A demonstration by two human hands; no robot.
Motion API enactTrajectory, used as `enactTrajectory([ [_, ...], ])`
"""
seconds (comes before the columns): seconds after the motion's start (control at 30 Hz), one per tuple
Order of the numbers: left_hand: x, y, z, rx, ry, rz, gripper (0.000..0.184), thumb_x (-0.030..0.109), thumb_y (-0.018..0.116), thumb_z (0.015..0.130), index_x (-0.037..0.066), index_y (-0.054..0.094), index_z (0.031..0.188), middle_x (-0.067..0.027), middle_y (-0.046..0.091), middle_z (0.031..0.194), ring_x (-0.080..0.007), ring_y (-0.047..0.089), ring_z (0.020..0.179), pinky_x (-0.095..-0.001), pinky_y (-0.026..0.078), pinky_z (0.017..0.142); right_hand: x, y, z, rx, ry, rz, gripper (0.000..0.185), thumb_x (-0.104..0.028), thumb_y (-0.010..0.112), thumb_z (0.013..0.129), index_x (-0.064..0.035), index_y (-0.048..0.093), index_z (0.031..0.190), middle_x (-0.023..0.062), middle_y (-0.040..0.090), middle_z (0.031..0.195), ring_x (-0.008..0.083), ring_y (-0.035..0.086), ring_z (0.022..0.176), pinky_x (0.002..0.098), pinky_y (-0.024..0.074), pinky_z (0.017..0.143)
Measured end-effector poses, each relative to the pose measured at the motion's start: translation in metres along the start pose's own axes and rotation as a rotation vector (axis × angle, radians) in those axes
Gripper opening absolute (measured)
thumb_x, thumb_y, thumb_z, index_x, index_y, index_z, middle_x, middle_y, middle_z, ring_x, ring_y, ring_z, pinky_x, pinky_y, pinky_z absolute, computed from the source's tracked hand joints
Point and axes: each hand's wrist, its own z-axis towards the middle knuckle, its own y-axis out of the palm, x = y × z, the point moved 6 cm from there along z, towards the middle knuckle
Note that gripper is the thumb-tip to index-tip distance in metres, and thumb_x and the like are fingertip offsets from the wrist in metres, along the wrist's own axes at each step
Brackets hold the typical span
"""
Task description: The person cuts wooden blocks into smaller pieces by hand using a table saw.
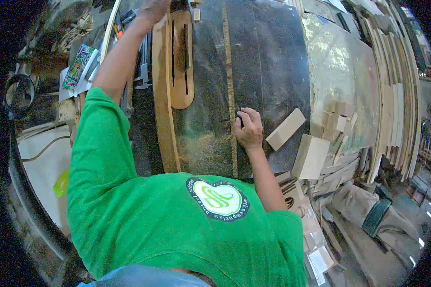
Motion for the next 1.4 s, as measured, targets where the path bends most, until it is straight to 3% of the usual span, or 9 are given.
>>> enactTrajectory([
  [0.1,0.004,-0.049,-0.005,0.112,-0.002,0.159,0.021,0.017,0.064,0.091,0.011,0.077,0.106,-0.0200,0.077,0.106,-0.0315,0.078,0.096,-0.0435,0.062,0.079,-0.001,-0.003,-0.001,-0.005,0.014,0.008,0.021,-0.006,0.071,0.083,-0.0031,0.071,0.105,0.0150,0.068,0.116,0.0363,0.065,0.108,0.0451,0.0555,0.095],
  [0.17,0.034,-0.134,-0.056,0.418,-0.026,-0.362,0.031,0.017,0.068,0.091,0.008,0.071,0.120,-0.0175,0.076,0.114,-0.0383,0.075,0.106,-0.0471,0.062,0.083,0.001,-0.001,-0.002,0.003,0.000,0.019,0.022,-0.007,0.073,0.083,-0.0033,0.071,0.105,0.0154,0.068,0.116,0.0363,0.065,0.107,0.0449,0.0554,0.094],
  [0.33,0.173,-0.230,-0.191,0.743,0.380,-0.524,0.033,-0.001,0.069,0.085,0.009,0.063,0.116,-0.0130,0.072,0.108,-0.0257,0.075,0.093,-0.0357,0.065,0.069,0.019,0.001,0.002,-0.065,0.178,0.210,0.028,-0.025,0.072,0.095,-0.0053,0.069,0.114,0.0154,0.069,0.119,0.0348,0.068,0.105,0.0438,0.0555,0.092],
  [0.43,0.251,-0.247,-0.268,0.639,0.450,-0.679,0.020,0.000,0.069,0.087,0.006,0.068,0.106,-0.0137,0.072,0.118,-0.0270,0.074,0.109,-0.0375,0.066,0.088,0.008,-0.002,0.010,-0.009,0.637,1.670,0.064,-0.060,0.052,0.105,-0.0103,0.048,0.145,0.0140,0.068,0.123,0.0263,0.069,0.108,0.0448,0.0554,0.097],
  [0.47,0.274,-0.231,-0.292,0.552,0.495,-0.710,0.017,0.002,0.069,0.087,0.005,0.071,0.105,-0.0138,0.071,0.123,-0.0275,0.073,0.110,-0.0418,0.064,0.094,-0.019,-0.025,0.015,-0.053,0.559,1.920,0.054,-0.047,0.055,0.107,-0.0093,0.049,0.145,0.0110,0.066,0.125,0.0237,0.067,0.112,0.0381,0.0575,0.093],
  [0.83,0.283,-0.257,-0.344,0.473,0.263,-1.041,0.072,0.003,0.076,0.080,0.007,0.049,0.147,-0.0202,0.055,0.147,-0.0384,0.063,0.126,-0.0453,0.057,0.103,-0.068,-0.116,-0.026,-0.110,0.244,0.903,0.062,-0.005,0.072,0.097,-0.0025,0.042,0.150,0.0060,0.057,0.133,0.0154,0.054,0.124,0.0337,0.0447,0.108],
  [1.1,0.315,-0.290,-0.319,0.266,0.318,-1.207,0.062,0.010,0.074,0.086,0.003,0.056,0.144,-0.0242,0.064,0.133,-0.0344,0.070,0.112,-0.0425,0.056,0.097,-0.094,-0.123,-0.034,-0.230,-0.039,0.707,0.072,0.000,0.070,0.093,-0.0010,0.038,0.157,0.0096,0.057,0.141,0.0193,0.055,0.128,0.0351,0.0424,0.112],
  [1.27,0.313,-0.247,-0.323,0.152,0.087,-1.307,0.052,0.011,0.075,0.088,0.001,0.064,0.138,-0.0225,0.070,0.120,-0.0306,0.073,0.102,-0.0366,0.056,0.091,-0.085,-0.114,-0.047,-0.407,0.256,0.647,0.073,-0.004,0.068,0.091,0.0002,0.036,0.157,0.0167,0.059,0.144,0.0256,0.056,0.135,0.0392,0.0421,0.115],
  [1.4,0.311,-0.200,-0.316,0.033,-0.289,-1.635,0.033,0.015,0.067,0.102,-0.003,0.066,0.129,-0.0154,0.069,0.129,-0.0225,0.069,0.111,-0.0344,0.055,0.097,-0.084,-0.103,-0.055,-0.394,0.729,1.266,0.047,-0.019,0.061,0.101,0.0021,0.047,0.141,0.0115,0.066,0.125,0.0201,0.070,0.105,0.0354,0.0592,0.092],
])
